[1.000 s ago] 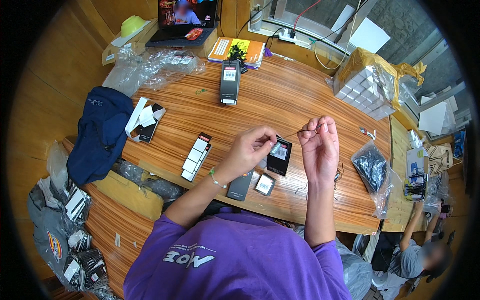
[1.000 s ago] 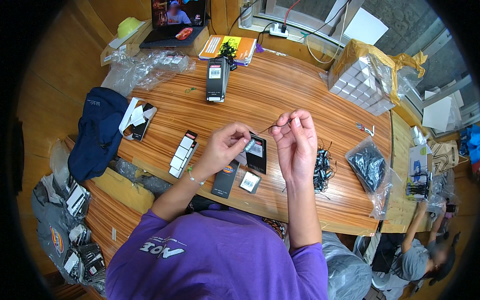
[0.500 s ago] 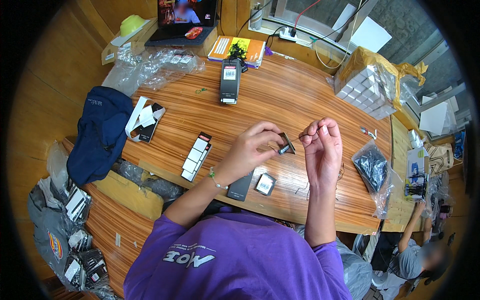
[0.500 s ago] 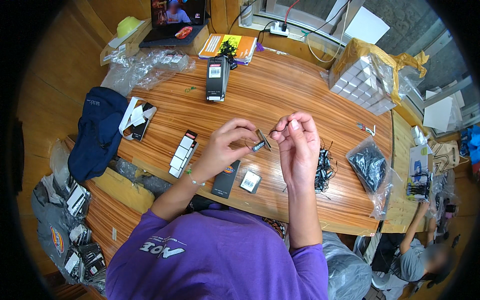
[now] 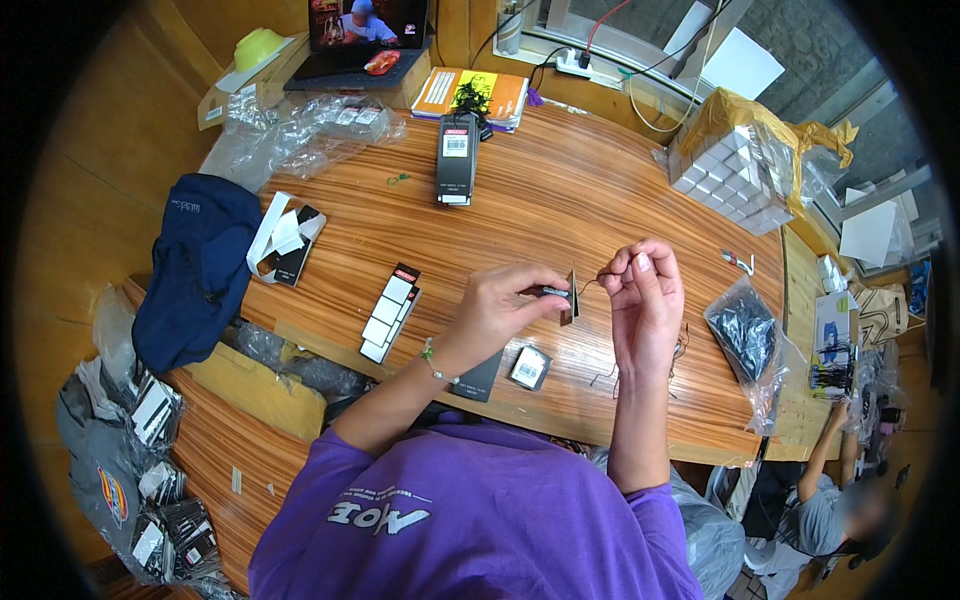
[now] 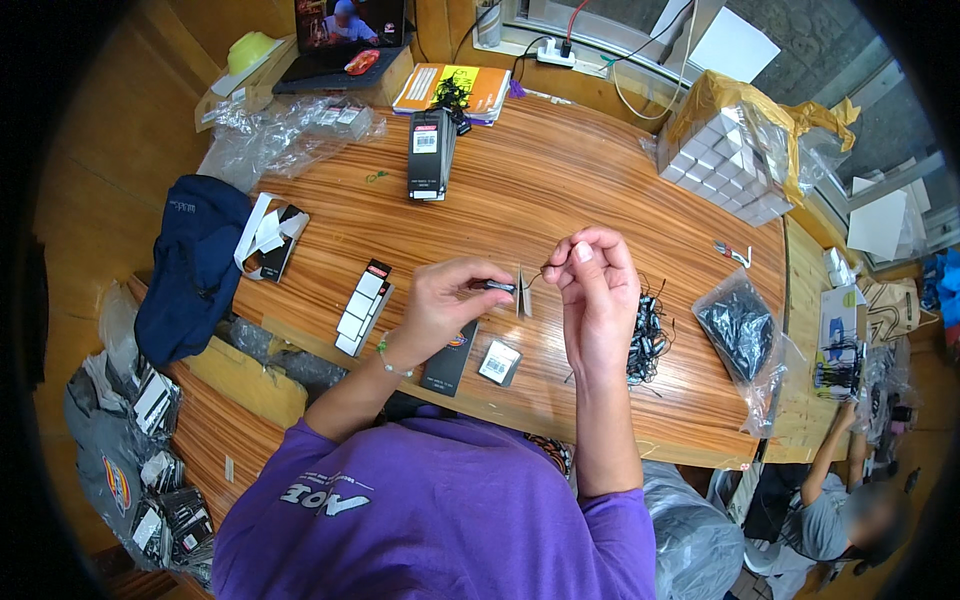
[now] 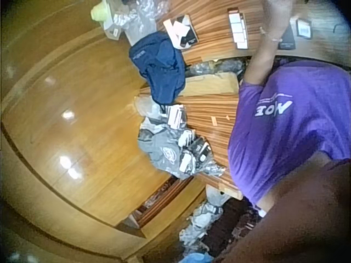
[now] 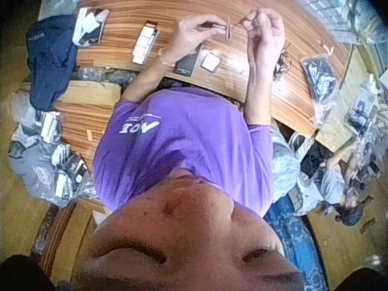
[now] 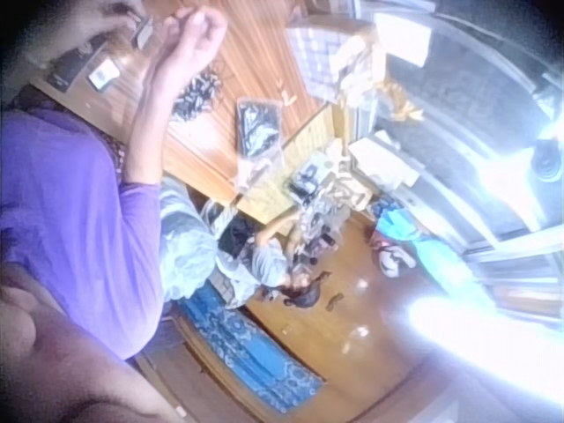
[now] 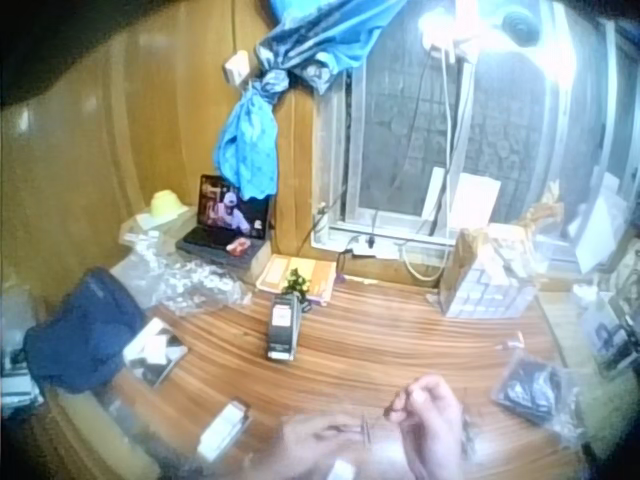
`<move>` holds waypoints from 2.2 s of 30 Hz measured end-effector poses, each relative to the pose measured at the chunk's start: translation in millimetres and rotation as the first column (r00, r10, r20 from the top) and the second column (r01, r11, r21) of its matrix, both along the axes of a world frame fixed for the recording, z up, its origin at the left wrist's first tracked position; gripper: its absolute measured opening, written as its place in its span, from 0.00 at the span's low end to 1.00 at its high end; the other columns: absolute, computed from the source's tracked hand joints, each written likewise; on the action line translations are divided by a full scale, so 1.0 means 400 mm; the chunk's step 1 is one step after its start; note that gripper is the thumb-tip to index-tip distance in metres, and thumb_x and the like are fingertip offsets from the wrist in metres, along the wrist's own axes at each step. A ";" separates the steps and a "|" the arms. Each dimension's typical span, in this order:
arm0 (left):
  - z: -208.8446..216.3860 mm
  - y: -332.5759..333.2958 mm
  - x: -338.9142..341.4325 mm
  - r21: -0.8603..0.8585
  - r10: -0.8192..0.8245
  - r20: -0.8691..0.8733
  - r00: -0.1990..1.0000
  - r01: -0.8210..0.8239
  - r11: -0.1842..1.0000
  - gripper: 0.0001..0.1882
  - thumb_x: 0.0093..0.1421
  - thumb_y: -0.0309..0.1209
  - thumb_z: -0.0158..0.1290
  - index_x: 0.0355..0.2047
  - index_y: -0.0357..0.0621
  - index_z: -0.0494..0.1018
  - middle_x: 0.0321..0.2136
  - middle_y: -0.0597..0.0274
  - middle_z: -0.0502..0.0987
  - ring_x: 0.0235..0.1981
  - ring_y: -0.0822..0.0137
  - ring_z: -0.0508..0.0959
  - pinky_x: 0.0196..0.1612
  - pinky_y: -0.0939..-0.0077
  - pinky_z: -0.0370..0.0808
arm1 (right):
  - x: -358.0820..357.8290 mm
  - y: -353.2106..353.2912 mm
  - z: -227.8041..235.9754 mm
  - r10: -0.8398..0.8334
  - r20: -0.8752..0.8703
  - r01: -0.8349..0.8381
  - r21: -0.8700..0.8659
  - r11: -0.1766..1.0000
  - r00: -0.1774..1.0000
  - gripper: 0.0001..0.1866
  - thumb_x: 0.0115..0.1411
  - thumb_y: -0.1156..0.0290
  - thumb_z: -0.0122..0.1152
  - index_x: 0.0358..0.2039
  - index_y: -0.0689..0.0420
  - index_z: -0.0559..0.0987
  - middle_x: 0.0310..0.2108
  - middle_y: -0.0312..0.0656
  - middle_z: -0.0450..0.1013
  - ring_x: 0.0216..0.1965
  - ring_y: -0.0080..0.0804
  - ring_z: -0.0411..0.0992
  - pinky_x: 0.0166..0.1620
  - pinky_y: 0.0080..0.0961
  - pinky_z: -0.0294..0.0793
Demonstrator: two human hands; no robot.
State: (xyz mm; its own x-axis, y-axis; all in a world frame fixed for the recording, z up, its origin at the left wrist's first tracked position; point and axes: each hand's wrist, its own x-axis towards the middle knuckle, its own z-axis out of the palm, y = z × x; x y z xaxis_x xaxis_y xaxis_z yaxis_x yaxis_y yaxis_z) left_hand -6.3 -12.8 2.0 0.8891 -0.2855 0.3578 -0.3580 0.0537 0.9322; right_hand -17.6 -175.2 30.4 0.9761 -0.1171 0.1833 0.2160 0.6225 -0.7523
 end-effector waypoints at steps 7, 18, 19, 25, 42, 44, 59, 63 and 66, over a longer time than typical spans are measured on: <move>-0.008 0.021 0.021 -0.218 -0.039 -0.190 0.981 -0.004 0.976 0.05 0.53 0.23 0.55 0.30 0.35 0.75 0.24 0.64 0.76 0.22 0.79 0.72 0.25 0.89 0.69 | -0.023 0.016 0.006 -0.044 -0.079 -0.006 -0.544 0.839 0.996 0.09 0.56 0.80 0.53 0.38 0.64 0.73 0.27 0.38 0.71 0.29 0.20 0.69 0.35 0.15 0.68; 0.003 0.017 0.020 -0.233 -0.055 -0.288 0.956 -0.014 0.972 0.05 0.53 0.25 0.55 0.29 0.36 0.75 0.22 0.65 0.76 0.21 0.81 0.71 0.24 0.90 0.68 | -0.022 0.038 -0.015 -0.034 -0.030 0.005 -0.685 0.728 0.999 0.11 0.50 0.83 0.57 0.35 0.63 0.70 0.27 0.37 0.70 0.29 0.18 0.69 0.35 0.15 0.67; 0.005 0.016 0.020 -0.213 -0.044 -0.278 0.960 -0.017 0.977 0.05 0.53 0.24 0.55 0.29 0.36 0.75 0.22 0.65 0.76 0.20 0.81 0.71 0.24 0.90 0.68 | -0.021 0.037 -0.018 -0.039 -0.020 0.014 -0.697 0.717 0.999 0.11 0.50 0.83 0.57 0.35 0.63 0.70 0.27 0.37 0.70 0.29 0.19 0.69 0.35 0.15 0.67; 0.004 0.019 0.022 -0.127 -0.006 -0.257 0.966 -0.027 0.992 0.04 0.53 0.24 0.55 0.30 0.36 0.76 0.22 0.65 0.76 0.20 0.81 0.71 0.23 0.89 0.68 | -0.024 0.054 -0.020 -0.104 0.023 0.087 -0.748 0.658 0.994 0.09 0.51 0.83 0.56 0.33 0.63 0.69 0.28 0.38 0.69 0.29 0.19 0.69 0.35 0.16 0.68; -0.004 0.018 0.021 -0.034 -0.024 -0.263 0.964 0.015 0.999 0.05 0.53 0.23 0.55 0.30 0.34 0.76 0.22 0.64 0.76 0.19 0.80 0.71 0.22 0.89 0.67 | -0.024 0.055 -0.044 -0.068 -0.110 -0.015 -0.619 0.786 0.992 0.08 0.52 0.85 0.54 0.30 0.62 0.66 0.26 0.33 0.64 0.26 0.15 0.64 0.31 0.11 0.65; 0.014 0.019 0.016 0.026 -0.004 -0.233 0.972 0.011 1.000 0.05 0.53 0.23 0.55 0.30 0.34 0.76 0.22 0.64 0.76 0.19 0.81 0.71 0.22 0.89 0.67 | -0.025 0.056 -0.043 -0.077 -0.121 -0.016 -0.625 0.780 0.990 0.08 0.52 0.85 0.55 0.30 0.62 0.66 0.26 0.33 0.64 0.26 0.15 0.64 0.31 0.11 0.65; -0.006 0.034 0.024 -0.217 -0.144 -0.346 0.927 0.070 0.974 0.05 0.53 0.25 0.55 0.29 0.35 0.76 0.22 0.63 0.77 0.19 0.80 0.71 0.23 0.89 0.69 | -0.009 0.040 -0.060 0.156 -0.214 -0.234 -0.412 0.881 0.964 0.07 0.53 0.81 0.57 0.30 0.60 0.68 0.25 0.35 0.70 0.28 0.19 0.69 0.34 0.16 0.72; 0.002 0.036 0.024 -0.220 -0.187 -0.386 0.903 0.106 0.970 0.06 0.54 0.27 0.55 0.29 0.35 0.76 0.21 0.64 0.75 0.19 0.81 0.70 0.21 0.90 0.68 | -0.005 0.029 -0.066 0.234 -0.218 -0.302 -0.371 0.878 0.948 0.06 0.53 0.78 0.59 0.27 0.59 0.70 0.26 0.36 0.71 0.28 0.20 0.70 0.35 0.17 0.71; -0.003 0.034 0.025 -0.248 -0.229 -0.412 0.882 0.133 0.960 0.07 0.54 0.29 0.55 0.28 0.36 0.76 0.18 0.66 0.74 0.17 0.82 0.70 0.19 0.90 0.66 | -0.004 0.026 -0.073 0.291 -0.204 -0.342 -0.287 0.895 0.935 0.06 0.53 0.77 0.59 0.27 0.59 0.70 0.26 0.36 0.71 0.28 0.20 0.70 0.36 0.18 0.71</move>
